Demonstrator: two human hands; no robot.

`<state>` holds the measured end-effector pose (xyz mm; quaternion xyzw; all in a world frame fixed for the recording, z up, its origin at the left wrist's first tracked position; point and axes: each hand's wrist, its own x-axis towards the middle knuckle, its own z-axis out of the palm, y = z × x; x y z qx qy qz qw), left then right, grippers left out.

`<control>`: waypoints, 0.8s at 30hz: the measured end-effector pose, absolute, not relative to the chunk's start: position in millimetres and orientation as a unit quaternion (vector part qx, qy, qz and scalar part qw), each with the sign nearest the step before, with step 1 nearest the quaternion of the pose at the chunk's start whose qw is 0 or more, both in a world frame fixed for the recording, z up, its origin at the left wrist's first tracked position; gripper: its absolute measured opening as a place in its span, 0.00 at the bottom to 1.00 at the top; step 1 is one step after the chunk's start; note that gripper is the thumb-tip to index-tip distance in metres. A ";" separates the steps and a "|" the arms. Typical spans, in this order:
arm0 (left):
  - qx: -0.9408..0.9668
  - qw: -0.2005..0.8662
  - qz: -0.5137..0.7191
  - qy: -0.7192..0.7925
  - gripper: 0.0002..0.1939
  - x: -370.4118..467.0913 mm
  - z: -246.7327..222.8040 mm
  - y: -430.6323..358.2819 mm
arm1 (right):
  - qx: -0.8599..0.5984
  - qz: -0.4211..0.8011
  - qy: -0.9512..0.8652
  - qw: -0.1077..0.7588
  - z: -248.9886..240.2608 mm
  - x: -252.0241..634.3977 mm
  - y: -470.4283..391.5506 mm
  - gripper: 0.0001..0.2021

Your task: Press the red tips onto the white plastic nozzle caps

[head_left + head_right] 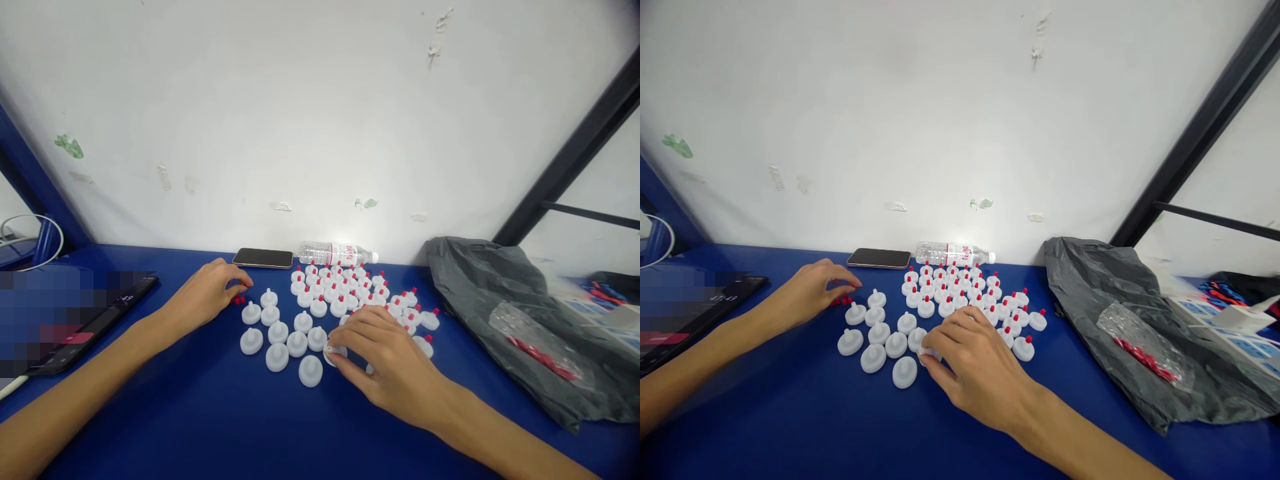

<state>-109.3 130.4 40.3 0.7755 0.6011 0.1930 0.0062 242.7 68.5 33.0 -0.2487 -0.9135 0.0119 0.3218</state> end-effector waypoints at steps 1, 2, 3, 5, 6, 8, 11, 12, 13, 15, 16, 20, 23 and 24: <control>0.775 0.007 0.190 0.603 0.18 -109.6 41.7 130.1 | -0.249 0.012 -0.913 0.322 32.7 242.8 68.6 0.02; 0.776 0.008 0.185 0.603 0.18 -109.8 42.9 129.8 | -0.249 0.012 -0.914 0.321 32.4 242.9 68.7 0.02; 0.777 0.010 0.179 0.603 0.18 -109.8 43.9 129.6 | -0.250 0.012 -0.914 0.320 32.2 243.0 68.8 0.02; 0.782 0.015 0.163 0.602 0.16 -109.4 44.9 129.4 | -0.250 0.013 -0.914 0.318 32.1 243.1 69.1 0.02; 0.784 0.017 0.154 0.601 0.15 -109.1 44.9 129.5 | -0.250 0.014 -0.915 0.317 32.2 243.1 69.2 0.02; 0.788 0.021 0.134 0.601 0.12 -108.6 44.2 130.0 | -0.250 0.015 -0.915 0.316 32.4 242.8 69.2 0.01; 0.790 0.027 0.108 0.603 0.11 -108.1 43.2 130.9 | -0.249 0.013 -0.916 0.316 32.6 242.0 69.0 0.01; 0.790 0.029 0.101 0.604 0.11 -107.9 43.1 131.1 | -0.249 0.013 -0.916 0.315 32.5 241.8 68.8 0.01; 0.789 0.031 0.095 0.606 0.11 -107.7 43.2 131.1 | -0.249 0.014 -0.916 0.313 32.3 241.7 68.6 0.01; 0.787 0.036 0.088 0.610 0.11 -107.1 44.0 130.9 | -0.250 0.015 -0.916 0.312 31.7 241.8 68.5 0.01; 0.785 0.039 0.085 0.612 0.11 -106.7 44.6 130.5 | -0.251 0.015 -0.916 0.312 31.4 241.8 68.6 0.01; 0.780 0.052 0.085 0.617 0.11 -104.4 47.5 128.5 | -0.252 0.017 -0.916 0.311 30.4 242.2 69.1 0.01; 0.778 0.059 0.089 0.619 0.11 -103.4 48.7 127.9 | -0.260 0.015 -0.915 0.308 30.8 242.6 69.3 0.01; 0.778 0.061 0.091 0.619 0.11 -103.4 48.7 128.0 | -0.262 0.013 -0.915 0.306 31.1 242.9 69.3 0.02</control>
